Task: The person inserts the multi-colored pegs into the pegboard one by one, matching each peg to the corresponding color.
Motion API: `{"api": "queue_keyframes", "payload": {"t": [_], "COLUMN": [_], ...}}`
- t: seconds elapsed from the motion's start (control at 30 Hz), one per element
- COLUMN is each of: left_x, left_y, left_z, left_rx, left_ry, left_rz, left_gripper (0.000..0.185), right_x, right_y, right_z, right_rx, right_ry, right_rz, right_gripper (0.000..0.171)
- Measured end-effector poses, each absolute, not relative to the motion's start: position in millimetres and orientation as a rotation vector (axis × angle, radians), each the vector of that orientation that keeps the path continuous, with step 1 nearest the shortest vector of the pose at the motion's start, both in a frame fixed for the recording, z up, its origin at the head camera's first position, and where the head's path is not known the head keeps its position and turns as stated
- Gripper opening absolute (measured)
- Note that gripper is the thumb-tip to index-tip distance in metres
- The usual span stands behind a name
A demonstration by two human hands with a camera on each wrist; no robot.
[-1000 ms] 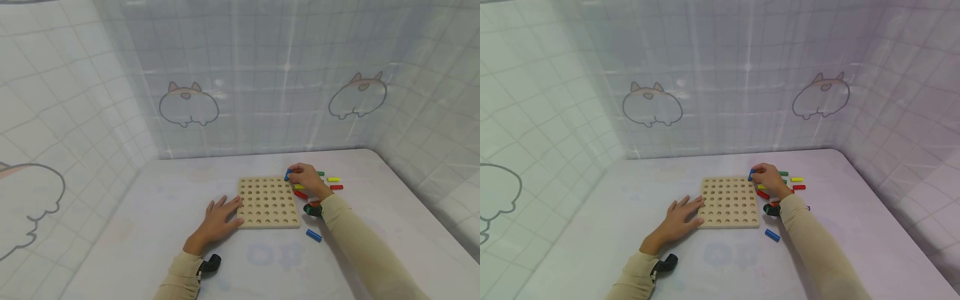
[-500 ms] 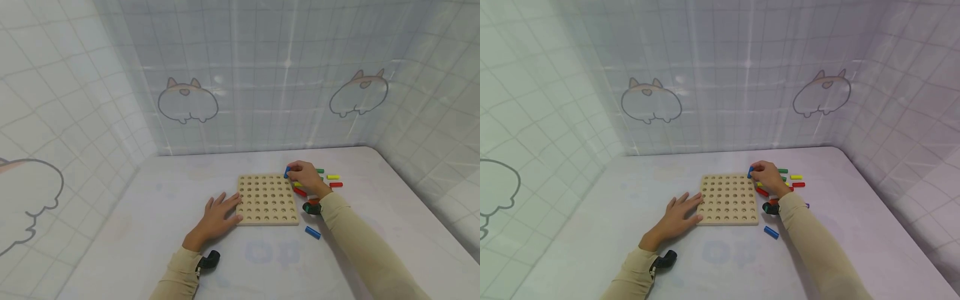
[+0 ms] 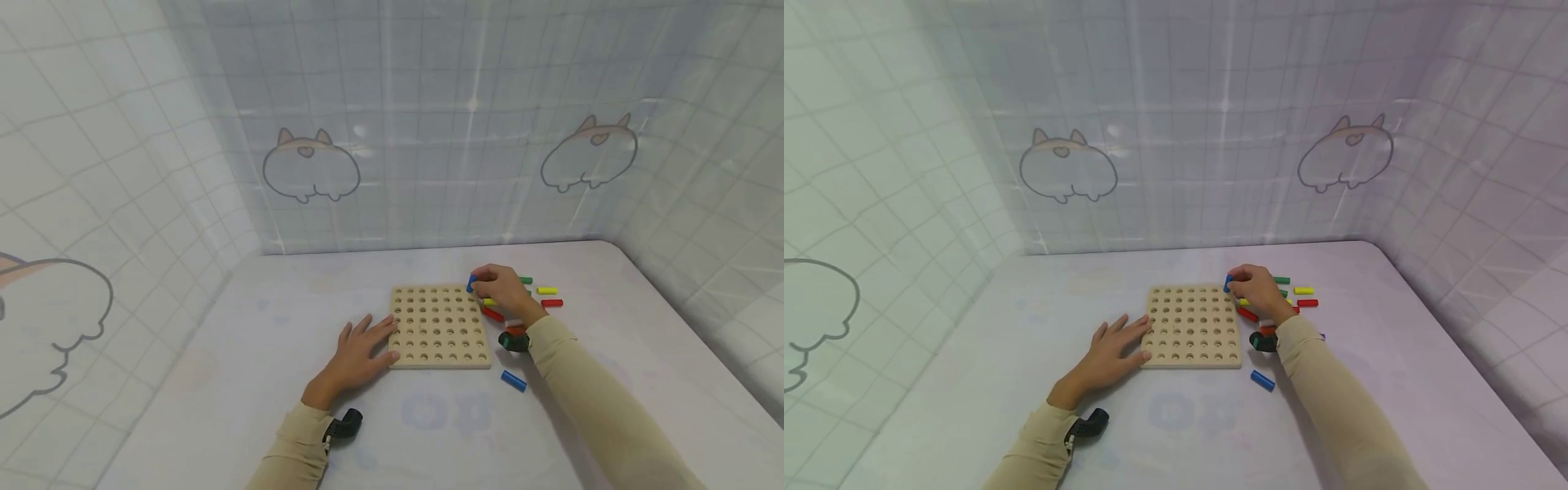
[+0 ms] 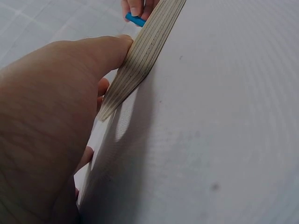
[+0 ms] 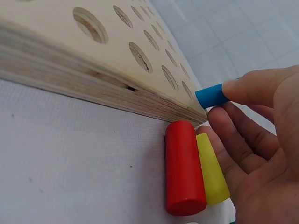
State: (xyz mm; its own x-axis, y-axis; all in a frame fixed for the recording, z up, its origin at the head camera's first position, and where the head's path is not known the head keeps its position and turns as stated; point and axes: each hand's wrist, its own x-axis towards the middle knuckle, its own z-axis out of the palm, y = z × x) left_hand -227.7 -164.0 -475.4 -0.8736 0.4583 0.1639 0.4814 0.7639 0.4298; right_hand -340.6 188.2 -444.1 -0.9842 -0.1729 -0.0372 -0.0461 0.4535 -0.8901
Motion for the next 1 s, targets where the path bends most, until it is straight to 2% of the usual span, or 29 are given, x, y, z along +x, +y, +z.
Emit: {"api": "queue_keyframes", "payload": {"t": [0.23,0.47,0.7,1.0], "left_x": [-226.0,-225.9,-225.2,-223.8], "left_y": [-166.4,-168.7,-168.7,-169.5], "left_z": [-473.9,-475.7,-477.9,-476.5], "left_rx": [-0.786,-0.789,-0.785,-0.816], "left_ry": [-2.896,-2.908,-2.909,-2.892], "left_rz": [-0.73,-0.741,-0.733,-0.734], "left_gripper": [0.063,0.064,0.064,0.064], "right_x": [-338.2,-331.3,-311.8,-283.6], "right_y": [186.7,197.6,208.6,222.4], "right_z": [-444.8,-444.6,-440.8,-435.0], "right_rx": [-0.164,-0.124,-0.14,-0.074], "right_ry": [2.572,2.533,2.462,2.517], "right_rz": [-1.556,-1.613,-1.739,-1.76], "right_gripper": [0.032,0.042,0.054,0.052]}}
